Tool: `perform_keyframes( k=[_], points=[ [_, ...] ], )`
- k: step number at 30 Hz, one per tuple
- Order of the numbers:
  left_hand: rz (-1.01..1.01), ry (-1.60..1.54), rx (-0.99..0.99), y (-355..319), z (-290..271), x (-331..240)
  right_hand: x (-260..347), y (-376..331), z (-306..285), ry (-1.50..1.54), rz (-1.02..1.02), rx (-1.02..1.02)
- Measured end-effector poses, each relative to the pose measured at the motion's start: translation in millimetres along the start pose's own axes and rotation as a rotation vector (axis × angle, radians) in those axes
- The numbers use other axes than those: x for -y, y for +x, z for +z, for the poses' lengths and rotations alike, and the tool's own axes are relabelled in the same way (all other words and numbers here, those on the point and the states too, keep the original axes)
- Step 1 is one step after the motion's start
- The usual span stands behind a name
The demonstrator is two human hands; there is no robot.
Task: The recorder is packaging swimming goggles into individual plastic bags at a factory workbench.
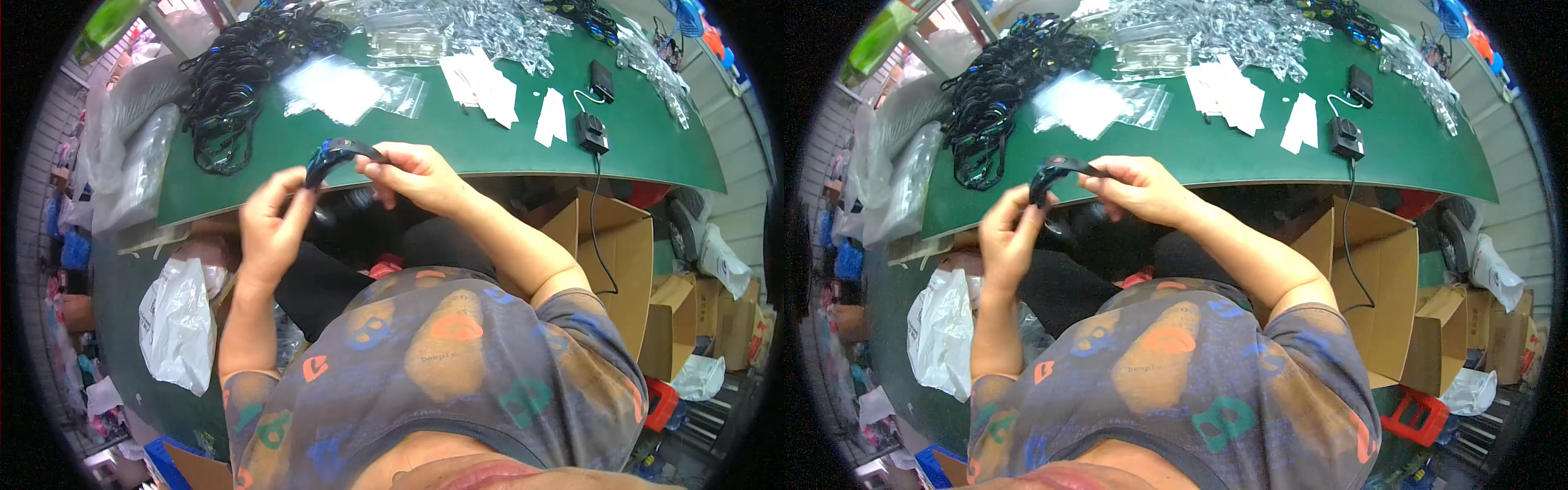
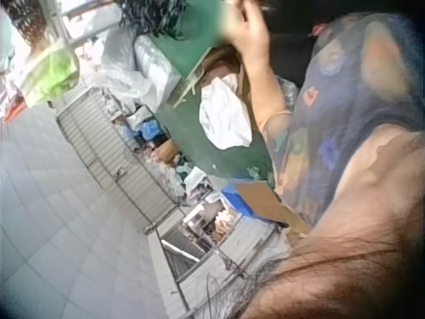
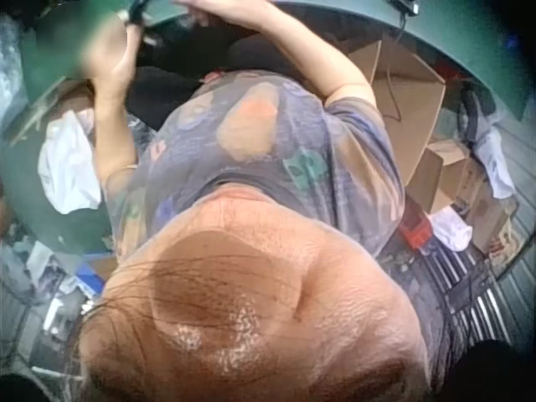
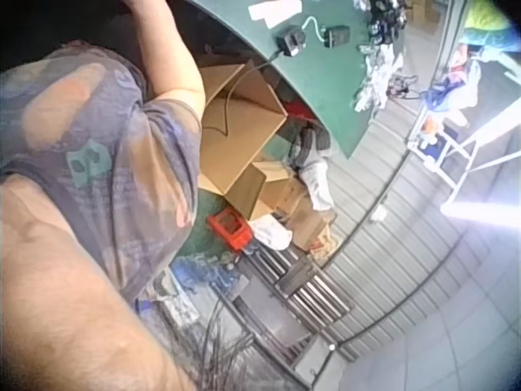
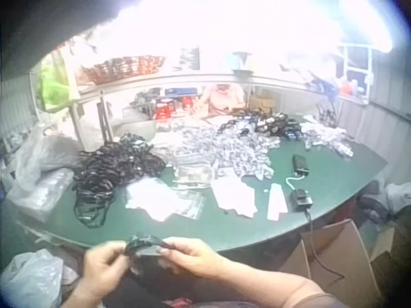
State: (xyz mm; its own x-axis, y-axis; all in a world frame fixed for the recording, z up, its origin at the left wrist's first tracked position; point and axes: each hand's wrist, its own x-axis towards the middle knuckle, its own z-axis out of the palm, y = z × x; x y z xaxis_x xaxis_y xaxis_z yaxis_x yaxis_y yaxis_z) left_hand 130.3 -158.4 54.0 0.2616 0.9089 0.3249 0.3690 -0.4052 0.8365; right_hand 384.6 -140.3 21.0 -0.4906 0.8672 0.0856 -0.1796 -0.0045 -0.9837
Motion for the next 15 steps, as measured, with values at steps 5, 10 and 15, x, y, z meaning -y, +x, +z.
perform_keyframes(
  k=[5, 10, 15],
  points=[
    [-0.751, -1.209, 0.198, -56.4, 58.9, 54.8, -11.1, -3.9, -37.9, -0.481, 0.021, 0.266],
    [-0.396, -1.127, 0.081, -63.0, 78.5, 54.5, 25.0, 73.1, -140.0, -1.237, -0.297, -0.327],
    [0.201, 0.326, -0.140, -49.2, 61.0, 22.4, 14.8, 132.1, -228.3, -1.855, -0.272, -0.418]
  ],
)
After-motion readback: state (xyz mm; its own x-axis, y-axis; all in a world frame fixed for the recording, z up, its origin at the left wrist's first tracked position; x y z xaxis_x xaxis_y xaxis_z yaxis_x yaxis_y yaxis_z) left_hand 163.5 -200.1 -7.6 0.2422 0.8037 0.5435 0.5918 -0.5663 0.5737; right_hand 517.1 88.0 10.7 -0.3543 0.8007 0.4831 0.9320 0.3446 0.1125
